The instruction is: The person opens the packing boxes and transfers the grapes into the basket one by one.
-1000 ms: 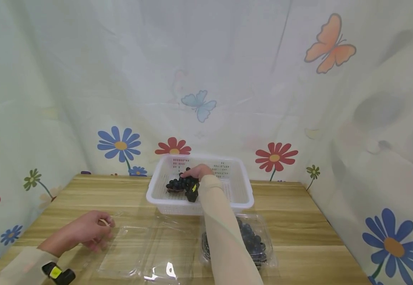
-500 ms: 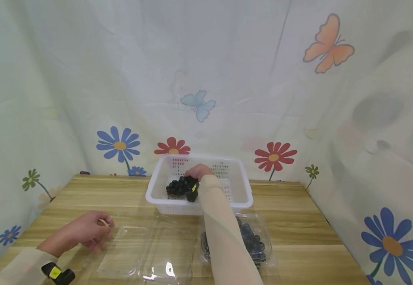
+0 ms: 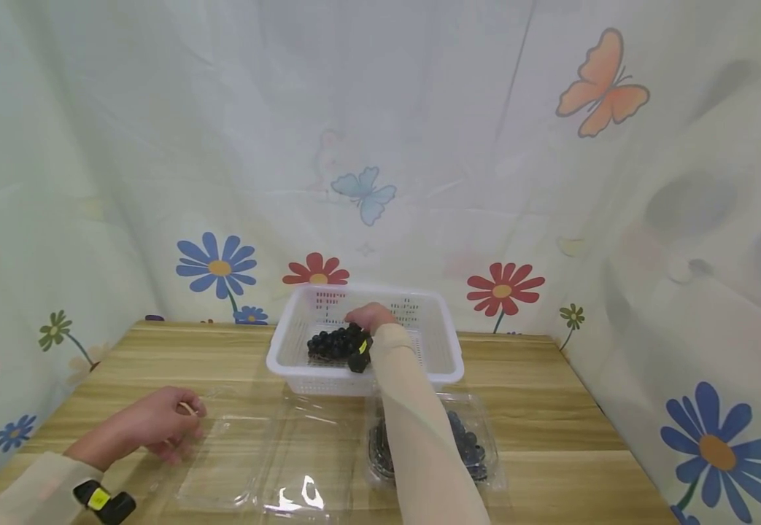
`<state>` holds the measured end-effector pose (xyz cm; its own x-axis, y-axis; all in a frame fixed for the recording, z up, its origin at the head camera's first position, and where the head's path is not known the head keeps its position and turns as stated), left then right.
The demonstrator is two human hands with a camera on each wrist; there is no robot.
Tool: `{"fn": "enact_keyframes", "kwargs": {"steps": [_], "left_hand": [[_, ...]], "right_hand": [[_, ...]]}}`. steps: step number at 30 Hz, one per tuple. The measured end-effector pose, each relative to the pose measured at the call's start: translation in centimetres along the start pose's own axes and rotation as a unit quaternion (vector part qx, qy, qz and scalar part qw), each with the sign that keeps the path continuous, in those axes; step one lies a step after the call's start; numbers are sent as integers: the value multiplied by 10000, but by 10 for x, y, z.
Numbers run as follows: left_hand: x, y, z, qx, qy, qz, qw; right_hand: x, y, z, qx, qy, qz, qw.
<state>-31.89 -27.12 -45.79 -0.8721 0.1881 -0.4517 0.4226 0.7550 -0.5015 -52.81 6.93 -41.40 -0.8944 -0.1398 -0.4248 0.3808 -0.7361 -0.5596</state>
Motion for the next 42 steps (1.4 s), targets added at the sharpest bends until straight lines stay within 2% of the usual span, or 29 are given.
{"fn": "enact_keyframes", "kwargs": {"steps": [4, 7, 13, 21, 26, 30, 33, 36, 40, 41, 42], "left_hand": [[-1, 0, -2, 91, -11, -1, 10000], [-2, -1, -1, 163, -80, -22, 9998], [-4, 0, -2, 373, 6, -37, 9993], [-9, -9, -8, 577, -36, -80, 9983], [-13, -16, -19, 693, 27, -99, 9975], [-16, -13, -31, 993, 160, -110, 9949], [-16, -9, -41, 1381, 326, -280, 9895], [-17, -4, -52, 2029, 591, -541, 9759], [-18, 0, -63, 2778, 776, -886, 9534], [-18, 1, -65, 2863, 770, -961, 9502], [-18, 1, -66, 2848, 735, -1012, 9504]], "right_hand": [[-2, -1, 1, 217, -10, -72, 9997], [-6, 0, 3, 578, -131, -162, 9981], [-17, 0, 7, 1289, -358, -234, 9907], [-43, 1, 17, 1175, -655, 116, 9908], [-59, 0, 23, 1155, -974, 403, 9877], [-71, -5, 20, 1171, -1132, 565, 9850], [-80, -9, 16, 1150, -1186, 673, 9840], [-90, -11, 14, 1097, -1271, 795, 9826], [-103, -14, 13, 1017, -1465, 853, 9803], [-106, -14, 12, 1029, -1504, 850, 9796], [-109, -15, 12, 1044, -1557, 857, 9785]]}}
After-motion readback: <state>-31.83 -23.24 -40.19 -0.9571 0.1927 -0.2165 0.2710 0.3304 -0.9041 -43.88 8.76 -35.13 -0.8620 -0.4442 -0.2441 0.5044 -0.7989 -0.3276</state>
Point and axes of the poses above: each hand's wrist, its own x-axis towards the middle knuckle, its own y-axis out of the palm, z = x × y, the point moved 6 cm from there along x, towards the middle knuckle, and after that the axes turned 8 degrees about z, right-handed, at the moved point
